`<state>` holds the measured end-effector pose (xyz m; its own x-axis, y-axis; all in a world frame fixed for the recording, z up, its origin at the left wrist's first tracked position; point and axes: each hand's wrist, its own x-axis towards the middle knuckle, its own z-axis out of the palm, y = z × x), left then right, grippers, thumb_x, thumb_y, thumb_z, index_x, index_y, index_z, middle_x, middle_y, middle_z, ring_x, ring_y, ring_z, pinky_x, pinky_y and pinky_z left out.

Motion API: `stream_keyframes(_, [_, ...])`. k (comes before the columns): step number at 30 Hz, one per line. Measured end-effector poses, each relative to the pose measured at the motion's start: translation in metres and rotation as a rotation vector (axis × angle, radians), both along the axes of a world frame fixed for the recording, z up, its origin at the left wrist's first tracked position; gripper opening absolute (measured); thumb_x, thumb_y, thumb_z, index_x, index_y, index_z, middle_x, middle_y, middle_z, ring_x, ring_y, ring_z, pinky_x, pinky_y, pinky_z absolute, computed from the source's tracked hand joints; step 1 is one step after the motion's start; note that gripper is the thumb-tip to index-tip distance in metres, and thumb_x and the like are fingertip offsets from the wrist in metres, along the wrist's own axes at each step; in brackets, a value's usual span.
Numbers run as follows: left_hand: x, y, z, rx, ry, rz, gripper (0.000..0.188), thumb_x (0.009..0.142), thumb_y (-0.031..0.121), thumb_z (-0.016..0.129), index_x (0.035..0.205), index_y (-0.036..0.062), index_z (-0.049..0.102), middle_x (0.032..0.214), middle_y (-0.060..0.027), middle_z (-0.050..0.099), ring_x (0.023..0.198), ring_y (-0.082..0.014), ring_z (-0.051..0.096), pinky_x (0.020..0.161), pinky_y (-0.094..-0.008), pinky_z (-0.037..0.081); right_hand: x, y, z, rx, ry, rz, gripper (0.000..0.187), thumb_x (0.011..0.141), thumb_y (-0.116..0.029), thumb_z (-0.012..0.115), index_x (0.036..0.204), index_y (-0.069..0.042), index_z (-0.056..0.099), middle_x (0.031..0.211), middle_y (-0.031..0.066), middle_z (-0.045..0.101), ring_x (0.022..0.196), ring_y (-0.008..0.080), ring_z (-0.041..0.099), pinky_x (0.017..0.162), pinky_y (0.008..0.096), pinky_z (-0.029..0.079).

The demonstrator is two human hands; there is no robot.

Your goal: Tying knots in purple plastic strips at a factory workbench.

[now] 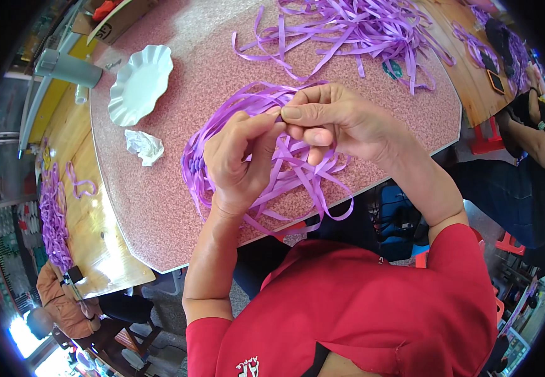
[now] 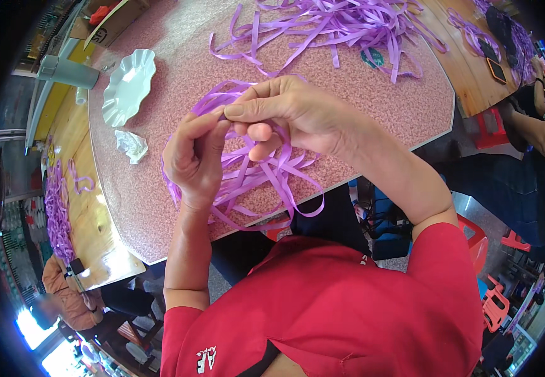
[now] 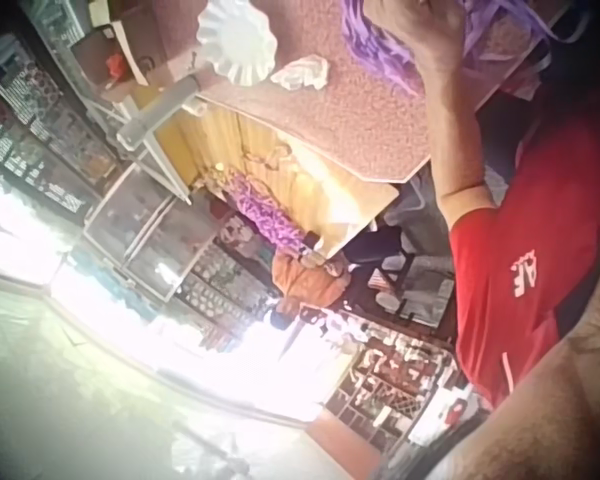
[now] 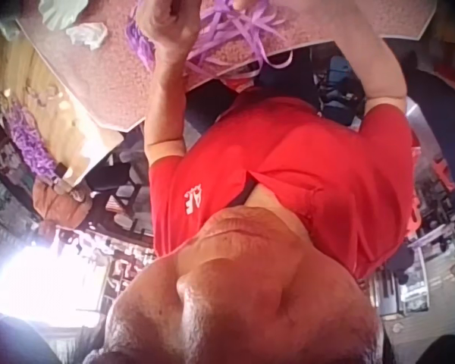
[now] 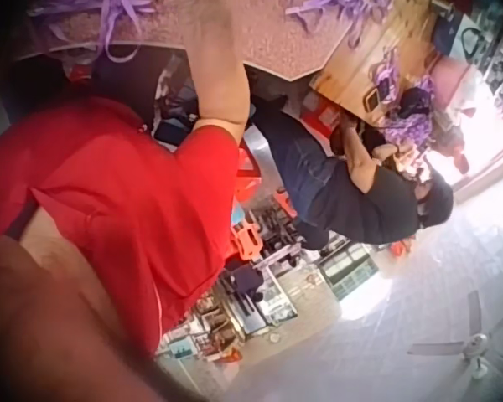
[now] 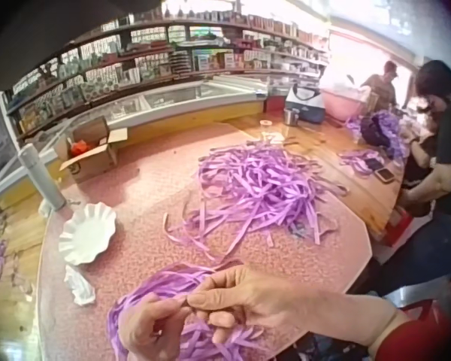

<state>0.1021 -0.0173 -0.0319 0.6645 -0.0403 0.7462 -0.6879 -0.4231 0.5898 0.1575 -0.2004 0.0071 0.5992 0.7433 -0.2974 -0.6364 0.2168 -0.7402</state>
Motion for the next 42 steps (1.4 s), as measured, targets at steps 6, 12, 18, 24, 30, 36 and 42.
stream_keyframes(6, [0.001,0.002,-0.005,-0.179,0.089,-0.016,0.021,0.081,-0.003,0.074,0.1,0.0017,0.068,0.07,-0.0025,0.058,0.059,-0.0096,0.049,0.051,-0.0238,0.035,-0.013,0.006,0.003,-0.006,-0.111,-0.075,0.023,0.095,-0.019,0.065,0.1,0.004,0.064,0.08,0.0062,0.064,0.054,0.0068,0.056,0.053,0.029,0.061])
stream_keyframes(12, [-0.003,-0.002,0.001,-0.322,0.222,-0.157,0.026,0.084,0.0,0.074,0.108,0.0011,0.064,0.081,-0.0019,0.058,0.069,-0.0083,0.052,0.06,-0.0216,0.041,-0.025,0.009,0.004,-0.132,-0.455,-0.22,0.016,0.094,-0.012,0.061,0.102,0.002,0.063,0.081,0.0051,0.065,0.056,0.006,0.057,0.05,0.0244,0.055])
stream_keyframes(18, [-0.011,0.0,0.007,-0.506,0.608,-0.337,0.024,0.098,0.019,0.061,0.112,0.0002,0.053,0.083,-0.0016,0.055,0.073,-0.0066,0.05,0.065,-0.0221,0.042,-0.031,0.011,0.005,-0.198,-0.629,-0.339,0.011,0.092,-0.004,0.061,0.101,0.003,0.063,0.085,0.0052,0.065,0.068,0.0071,0.064,0.054,0.0213,0.055])
stream_keyframes(24, [-0.007,0.002,0.003,-0.326,0.57,-0.36,0.026,0.103,0.026,0.05,0.099,0.0016,0.055,0.078,-0.0004,0.053,0.069,-0.0065,0.047,0.062,-0.0228,0.041,-0.028,0.011,-0.007,-0.176,-0.921,-0.376,0.012,0.089,0.003,0.063,0.1,0.002,0.065,0.09,0.006,0.065,0.075,0.0079,0.065,0.057,0.0207,0.056])
stream_keyframes(30, [-0.013,0.003,0.013,-0.417,0.663,-0.395,0.031,0.105,0.03,0.045,0.097,0.0018,0.056,0.073,0.0007,0.049,0.064,-0.0059,0.043,0.057,-0.0228,0.037,-0.021,0.008,-0.003,-0.167,-1.229,-0.387,0.016,0.082,0.006,0.069,0.098,0.001,0.067,0.088,0.0079,0.066,0.075,0.0106,0.064,0.06,0.0221,0.052])
stream_keyframes(36, [-0.012,0.001,0.014,-0.361,0.68,-0.339,0.034,0.105,0.036,0.043,0.1,0.0051,0.056,0.069,0.0038,0.048,0.06,-0.0037,0.04,0.051,-0.0199,0.028,-0.014,0.006,-0.005,-0.236,-1.482,-0.402,0.019,0.08,0.006,0.071,0.098,0.001,0.068,0.089,0.0108,0.067,0.077,0.0148,0.066,0.063,0.0252,0.053])
stream_keyframes(42, [-0.005,0.01,0.004,-0.282,0.568,-0.419,0.03,0.104,0.03,0.043,0.102,0.0033,0.057,0.075,0.0017,0.046,0.063,-0.0048,0.041,0.052,-0.0209,0.03,-0.015,0.004,0.003,-0.254,-1.542,-0.374,0.021,0.08,0.005,0.073,0.101,0.001,0.069,0.09,0.0112,0.068,0.078,0.0173,0.067,0.064,0.0263,0.054])
